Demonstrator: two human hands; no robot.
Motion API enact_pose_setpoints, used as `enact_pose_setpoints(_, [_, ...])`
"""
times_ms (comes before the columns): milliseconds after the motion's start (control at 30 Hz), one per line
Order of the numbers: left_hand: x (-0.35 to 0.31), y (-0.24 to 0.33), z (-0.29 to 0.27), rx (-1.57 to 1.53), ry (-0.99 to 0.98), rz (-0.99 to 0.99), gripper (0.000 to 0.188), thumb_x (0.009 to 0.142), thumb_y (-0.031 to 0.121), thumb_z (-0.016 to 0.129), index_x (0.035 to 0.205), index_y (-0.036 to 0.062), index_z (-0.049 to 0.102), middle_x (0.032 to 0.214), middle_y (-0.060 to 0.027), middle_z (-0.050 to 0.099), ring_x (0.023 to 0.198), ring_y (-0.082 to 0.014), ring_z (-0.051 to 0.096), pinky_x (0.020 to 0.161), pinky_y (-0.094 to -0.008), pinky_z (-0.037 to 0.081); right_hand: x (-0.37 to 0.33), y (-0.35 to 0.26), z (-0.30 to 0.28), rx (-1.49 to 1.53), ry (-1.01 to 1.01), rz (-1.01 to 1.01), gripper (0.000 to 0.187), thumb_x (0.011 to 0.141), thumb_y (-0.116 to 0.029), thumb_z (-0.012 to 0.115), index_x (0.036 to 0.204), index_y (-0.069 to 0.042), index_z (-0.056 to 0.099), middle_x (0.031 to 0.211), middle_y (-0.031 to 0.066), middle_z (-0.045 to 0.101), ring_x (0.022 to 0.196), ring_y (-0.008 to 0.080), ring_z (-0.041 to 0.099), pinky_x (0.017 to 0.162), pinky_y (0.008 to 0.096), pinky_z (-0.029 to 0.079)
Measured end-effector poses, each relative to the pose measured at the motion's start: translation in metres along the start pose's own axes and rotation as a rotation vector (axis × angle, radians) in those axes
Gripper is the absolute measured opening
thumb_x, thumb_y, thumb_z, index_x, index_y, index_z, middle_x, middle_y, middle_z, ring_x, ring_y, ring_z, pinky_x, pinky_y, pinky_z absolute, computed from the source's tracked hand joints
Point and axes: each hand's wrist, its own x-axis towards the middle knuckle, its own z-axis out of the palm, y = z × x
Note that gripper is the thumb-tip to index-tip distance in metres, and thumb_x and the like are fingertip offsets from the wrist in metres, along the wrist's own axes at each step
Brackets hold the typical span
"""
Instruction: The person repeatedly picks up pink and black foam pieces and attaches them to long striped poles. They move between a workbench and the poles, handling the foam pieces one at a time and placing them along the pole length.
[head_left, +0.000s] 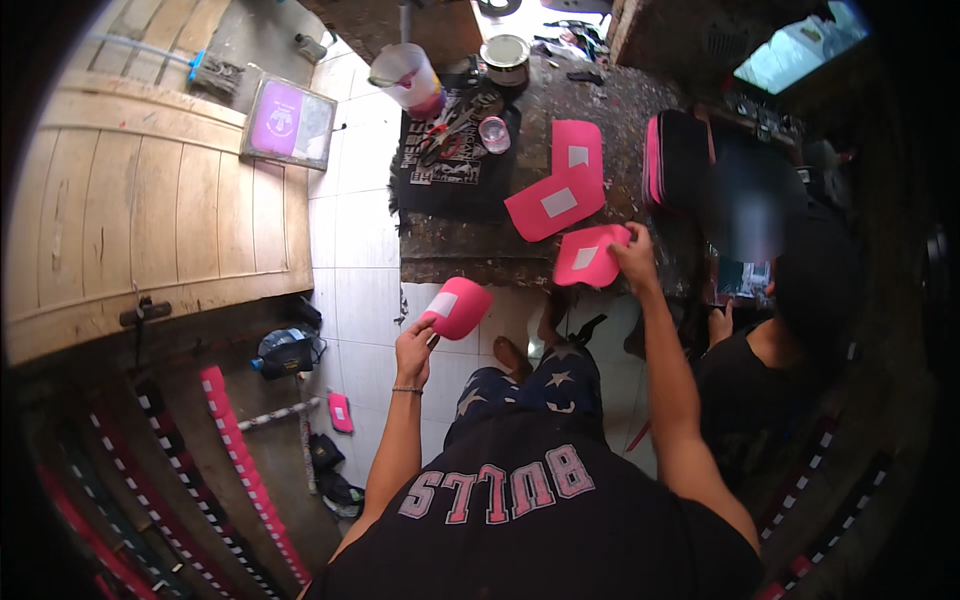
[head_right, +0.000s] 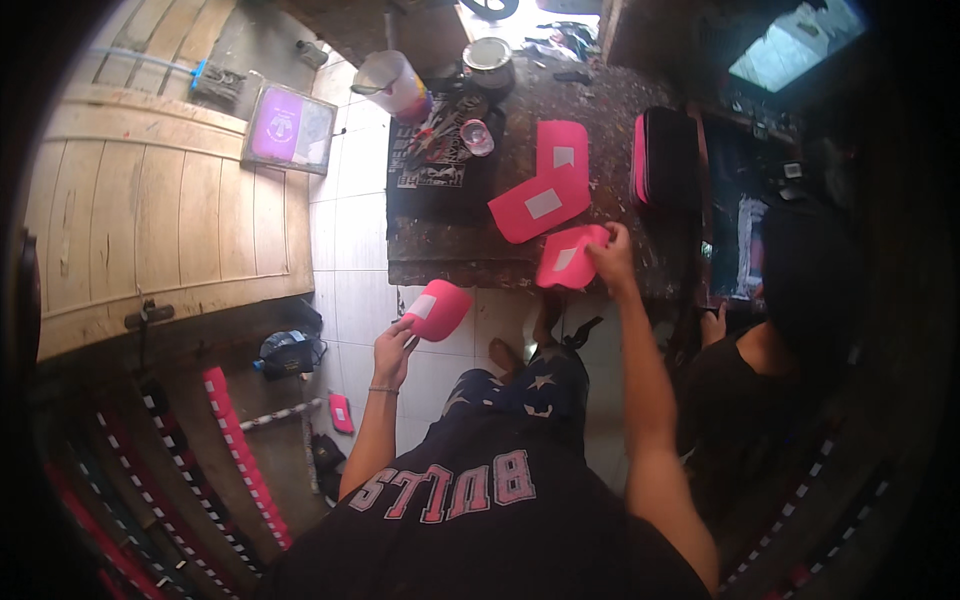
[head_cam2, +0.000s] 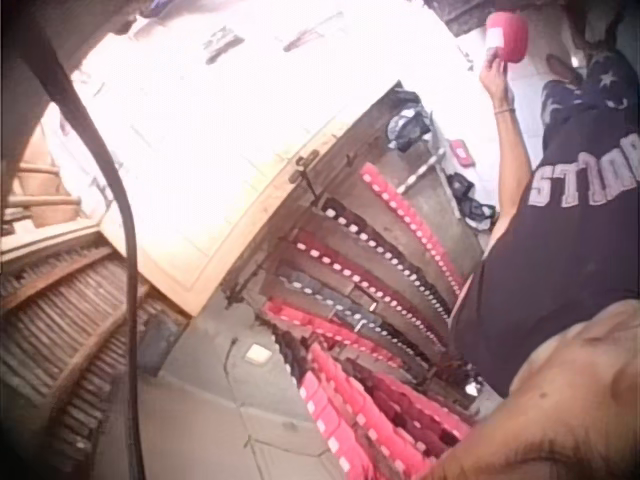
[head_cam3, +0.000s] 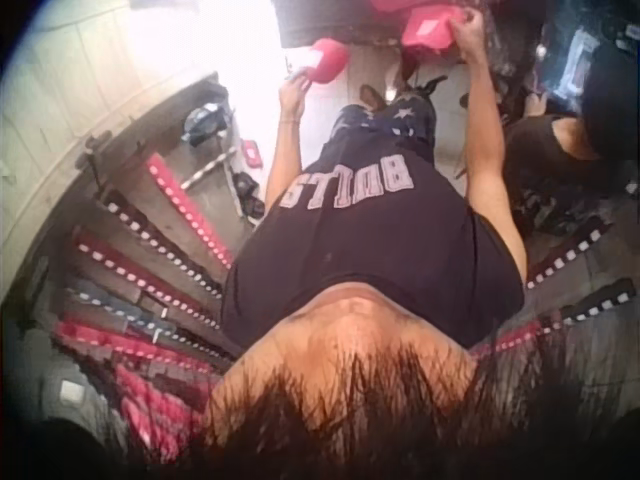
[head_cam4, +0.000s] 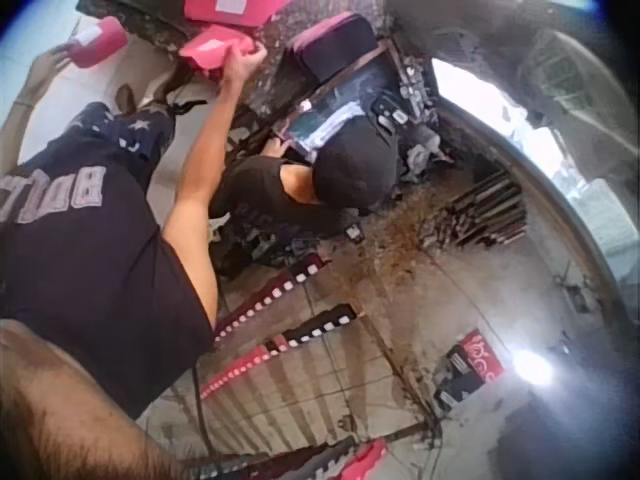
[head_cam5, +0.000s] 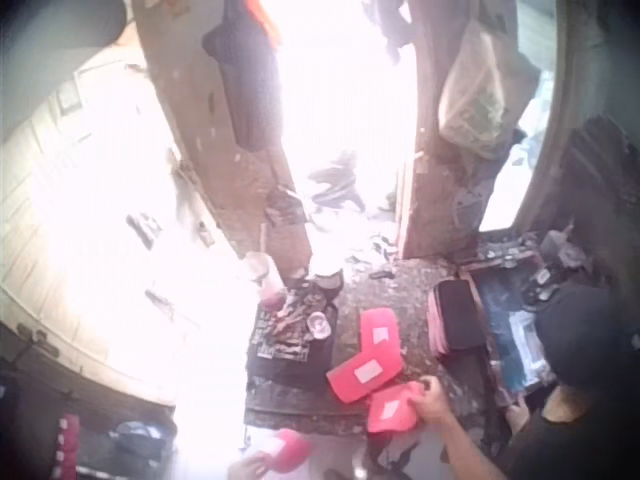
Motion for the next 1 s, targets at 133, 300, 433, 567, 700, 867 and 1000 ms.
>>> enact_pose_setpoints(133, [0.004,-0.013,-0.012,0.030,-0.098,-0.055,0.036,0.092,0.005,0.052,0.128,-0.0032,0.051,0.103,-0.0093,0.062,0.087,-0.0192,0.063,0.079,-0.0306,0.054,-0.097,-0.041,0.028,0.616,-0.177,0.175,0.045,0.078,0.005,0.064,0.120,0.000,0.049,0.103,0.0083,0.062,0.092,0.0165,0.063,0.081,0.0298,0.053])
enact_pose_setpoints(300, [-0.020,-0.002,0.014,-0.326,-0.194,-0.055,0.066,0.090,0.008,0.062,0.144,-0.0022,0.026,0.120,-0.0157,0.054,0.094,-0.0284,0.065,0.078,-0.0356,0.057,-0.208,-0.054,0.085,0.745,-0.444,0.391,0.023,0.085,-0.003,0.065,0.108,-0.002,0.063,0.099,0.0085,0.068,0.087,0.0194,0.067,0.075,0.0355,0.058])
enact_pose_setpoints(433, [-0.028,-0.008,0.012,-0.201,-0.228,-0.075,0.073,0.087,0.003,0.064,0.145,-0.0052,0.022,0.135,-0.0217,0.044,0.097,-0.0292,0.064,0.075,-0.0344,0.058,-0.259,-0.021,0.136,0.863,-0.396,0.468,0.022,0.086,-0.003,0.066,0.107,-0.004,0.063,0.100,0.0069,0.067,0.091,0.0180,0.066,0.079,0.0366,0.057])
enact_pose_setpoints(567, [-0.031,-0.022,-0.008,-0.045,-0.127,0.151,0.071,0.083,0.000,0.067,0.143,-0.0042,0.029,0.120,-0.0157,0.053,0.083,-0.0184,0.064,0.067,-0.0277,0.058,-0.271,-0.026,0.149,0.876,-0.391,0.555,0.020,0.085,-0.002,0.067,0.104,-0.006,0.062,0.097,0.0060,0.067,0.089,0.0172,0.066,0.078,0.0350,0.056])
enact_pose_setpoints(700, [-0.035,-0.021,-0.022,-0.068,-0.075,-0.009,0.072,0.086,0.002,0.065,0.145,-0.0042,0.025,0.126,-0.0199,0.051,0.080,-0.0207,0.066,0.065,-0.0279,0.058,-0.260,-0.031,0.153,0.900,-0.325,0.433,0.017,0.088,-0.007,0.065,0.104,-0.007,0.062,0.100,0.0049,0.067,0.093,0.0184,0.066,0.080,0.0368,0.056])
enact_pose_setpoints(867, [-0.037,0.009,0.007,-0.304,-0.049,-0.026,0.073,0.085,-0.001,0.065,0.145,-0.0048,0.023,0.112,-0.0180,0.060,0.082,-0.0237,0.068,0.066,-0.0292,0.058,-0.246,-0.042,0.158,0.939,-0.361,0.441,0.021,0.089,-0.009,0.064,0.110,-0.006,0.061,0.101,0.0071,0.067,0.094,0.0200,0.066,0.081,0.0384,0.056])
enact_pose_setpoints(1000, [-0.002,0.018,0.021,-0.276,-0.063,0.091,0.075,0.083,-0.006,0.065,0.145,-0.0054,0.023,0.114,-0.0210,0.060,0.082,-0.0239,0.068,0.067,-0.0302,0.058,-0.230,-0.064,0.146,0.822,-0.481,0.584,0.024,0.089,-0.010,0.065,0.110,0.001,0.061,0.100,0.0096,0.067,0.087,0.0186,0.066,0.078,0.0338,0.056])
